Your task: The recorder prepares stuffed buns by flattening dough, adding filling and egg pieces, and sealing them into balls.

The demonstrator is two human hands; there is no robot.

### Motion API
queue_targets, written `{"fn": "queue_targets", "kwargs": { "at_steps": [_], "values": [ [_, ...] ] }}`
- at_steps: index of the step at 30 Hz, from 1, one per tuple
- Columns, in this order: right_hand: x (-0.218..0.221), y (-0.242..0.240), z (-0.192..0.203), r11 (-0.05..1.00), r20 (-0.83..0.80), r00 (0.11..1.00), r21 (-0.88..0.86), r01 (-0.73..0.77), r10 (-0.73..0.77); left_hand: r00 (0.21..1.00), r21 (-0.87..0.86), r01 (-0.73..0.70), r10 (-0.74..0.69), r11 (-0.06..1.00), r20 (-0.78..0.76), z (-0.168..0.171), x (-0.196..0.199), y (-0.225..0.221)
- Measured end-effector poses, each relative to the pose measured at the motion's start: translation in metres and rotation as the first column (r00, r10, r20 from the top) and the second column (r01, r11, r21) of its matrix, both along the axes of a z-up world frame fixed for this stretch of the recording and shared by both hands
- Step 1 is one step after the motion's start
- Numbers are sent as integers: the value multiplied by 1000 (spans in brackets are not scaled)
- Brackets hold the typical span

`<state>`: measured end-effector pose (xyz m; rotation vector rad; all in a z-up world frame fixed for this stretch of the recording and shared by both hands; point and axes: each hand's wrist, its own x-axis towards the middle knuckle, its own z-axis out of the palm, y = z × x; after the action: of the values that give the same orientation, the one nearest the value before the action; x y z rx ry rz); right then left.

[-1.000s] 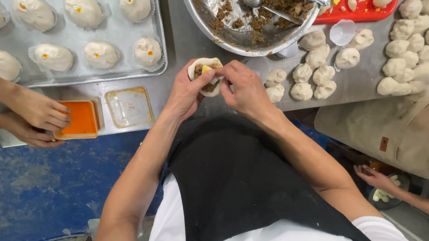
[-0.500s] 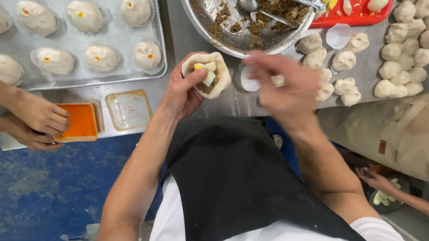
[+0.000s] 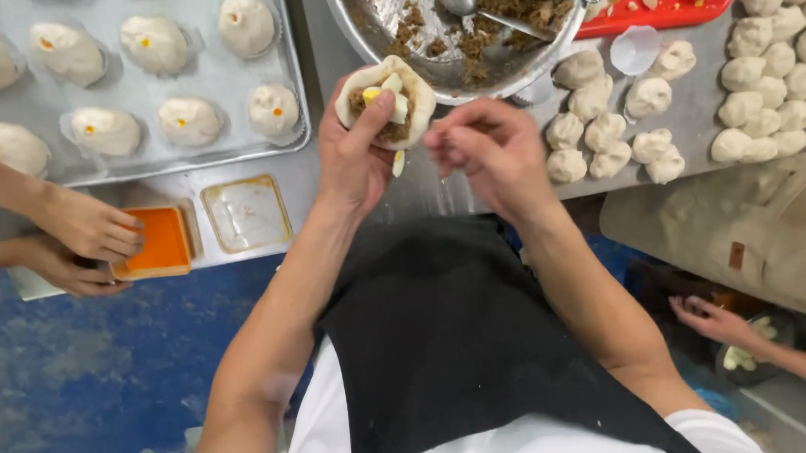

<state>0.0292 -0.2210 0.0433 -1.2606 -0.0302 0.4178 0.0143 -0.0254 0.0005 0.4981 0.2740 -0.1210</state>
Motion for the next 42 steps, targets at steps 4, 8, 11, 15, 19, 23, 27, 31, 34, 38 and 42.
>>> {"fn": "queue_targets", "kwargs": {
  "at_steps": [4, 8, 11, 15, 19, 23, 27, 31, 34, 38, 42],
  "values": [
    [-4, -2, -16, 988, -163, 985, 127, 82, -61, 1000, -38, -10, 11, 999, 16, 2, 5, -8],
    [-11, 9, -12, 989, -97, 986, -69, 130, -136, 999, -28, -38, 39, 999, 28, 6, 5, -9],
    [-12, 23, -14, 977, 9, 992, -174, 127, -127, 999, 24, -31, 30, 999, 45, 6, 2, -17],
    [-12, 21, -9, 958, 93, 981, -215, 189, -172, 997, 81, -27, 20, 996, 79, 13, 0, -16],
    [-3, 15, 5, 952, 130, 979, -245, 183, -154, 992, 210, 17, -42, 977, 116, 18, -2, -14],
    [-6, 5, 9, 897, 251, 967, -418, 143, -37, 982, 566, 66, -153, 821, 107, 32, -1, -10],
    [-12, -6, 6, 859, 372, 928, -475, 191, -1, 971, 542, 115, -210, 832, 116, 30, -3, -7],
    [-5, -11, 14, 966, 90, 995, -251, 61, -39, 951, 395, 209, -280, 895, 132, 24, -4, -4],
    [-9, -12, 9, 939, 139, 988, -327, 107, -64, 920, 508, 267, -373, 819, 118, 27, 1, -5],
    [-19, -20, 15, 759, 560, 823, -577, 302, 98, 898, 511, 341, -434, 789, 70, 33, 3, -10],
    [-16, -28, 32, 864, 437, 899, -465, 194, 33, 883, 352, 410, -463, 841, 76, 28, 3, -7]
  ]
}}
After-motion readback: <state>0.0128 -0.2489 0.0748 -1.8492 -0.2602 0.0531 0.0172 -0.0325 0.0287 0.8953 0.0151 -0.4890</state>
